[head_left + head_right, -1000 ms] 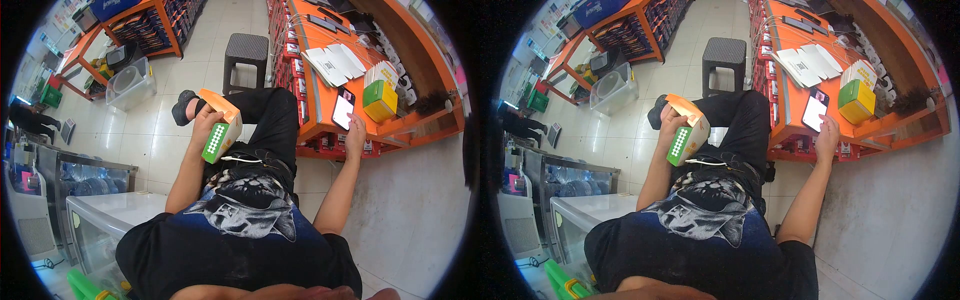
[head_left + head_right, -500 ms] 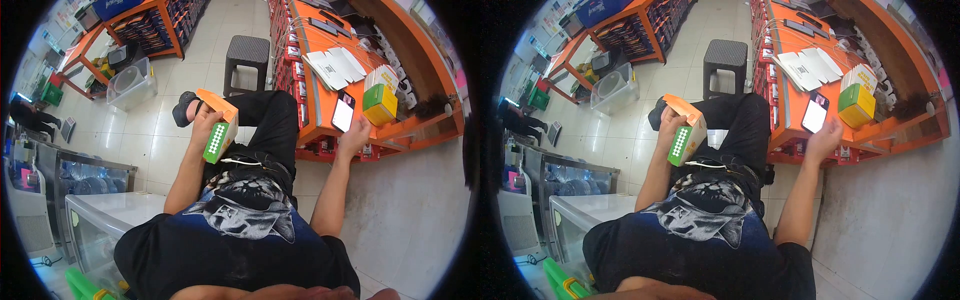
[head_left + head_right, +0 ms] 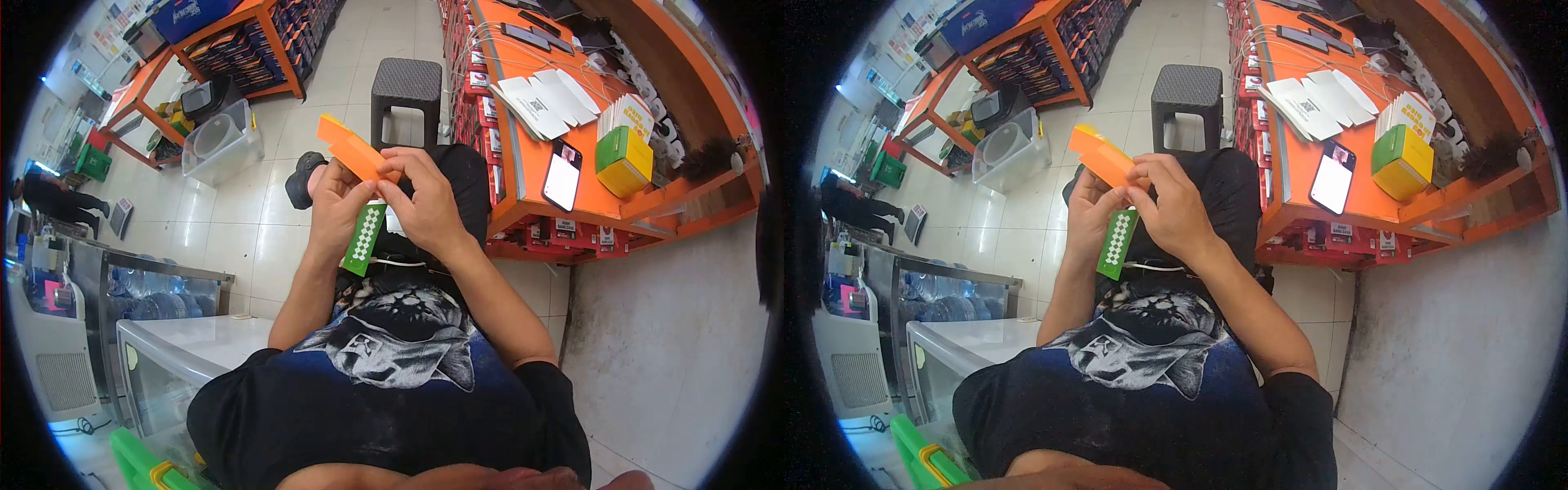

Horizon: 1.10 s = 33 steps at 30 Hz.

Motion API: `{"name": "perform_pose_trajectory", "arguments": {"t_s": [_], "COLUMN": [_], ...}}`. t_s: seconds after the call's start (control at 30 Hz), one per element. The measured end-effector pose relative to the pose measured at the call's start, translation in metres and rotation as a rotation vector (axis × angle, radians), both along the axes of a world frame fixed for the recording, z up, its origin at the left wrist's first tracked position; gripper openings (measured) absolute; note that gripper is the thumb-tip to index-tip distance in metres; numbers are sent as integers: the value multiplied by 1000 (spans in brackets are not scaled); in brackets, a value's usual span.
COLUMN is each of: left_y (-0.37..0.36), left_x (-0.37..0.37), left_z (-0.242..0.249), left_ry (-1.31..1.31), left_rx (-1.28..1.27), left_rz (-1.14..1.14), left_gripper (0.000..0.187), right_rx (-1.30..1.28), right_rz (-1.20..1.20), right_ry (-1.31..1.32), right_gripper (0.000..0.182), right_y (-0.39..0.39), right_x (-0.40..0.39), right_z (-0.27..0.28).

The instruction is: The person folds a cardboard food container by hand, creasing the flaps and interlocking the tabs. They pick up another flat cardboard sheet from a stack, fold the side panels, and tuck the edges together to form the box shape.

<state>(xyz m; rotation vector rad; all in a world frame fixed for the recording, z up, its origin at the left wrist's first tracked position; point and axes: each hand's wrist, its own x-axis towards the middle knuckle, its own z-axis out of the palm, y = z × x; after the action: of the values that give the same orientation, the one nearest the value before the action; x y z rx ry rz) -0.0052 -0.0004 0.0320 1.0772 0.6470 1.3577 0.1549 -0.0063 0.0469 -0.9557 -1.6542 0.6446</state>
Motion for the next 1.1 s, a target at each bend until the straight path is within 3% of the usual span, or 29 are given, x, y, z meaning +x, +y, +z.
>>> {"name": "perform_pose_trajectory", "arguments": {"t_s": [0.33,0.5,0.8,0.97,1.03,1.1], "left_y": [2,4,-2,-6,-5,-2], "left_x": [-6,-5,-1,1,-1,-4], "left_z": [-6,-11,-5,-1,-1,-4], "left_ry": [65,63,76,199,197,329], "left_rx": [18,1,17,138,130,297], "left_rz": [-28,-42,-67,-88,-88,-27], "left_gripper": [48,48,47,39,40,37], "right_rx": [51,-115,-179,221,228,144], "right_rz": [-58,-43,-97,-85,-97,-127], "right_ry": [-103,107,75,-157,-149,-140], "right_gripper": [38,37,38,54,54,50], "right_y": [-13,-8,-15,-11,-10,-11], "right_x": [4,24,24,-1,-5,-6], "right_z": [6,-4,-2,16,19,23]}}
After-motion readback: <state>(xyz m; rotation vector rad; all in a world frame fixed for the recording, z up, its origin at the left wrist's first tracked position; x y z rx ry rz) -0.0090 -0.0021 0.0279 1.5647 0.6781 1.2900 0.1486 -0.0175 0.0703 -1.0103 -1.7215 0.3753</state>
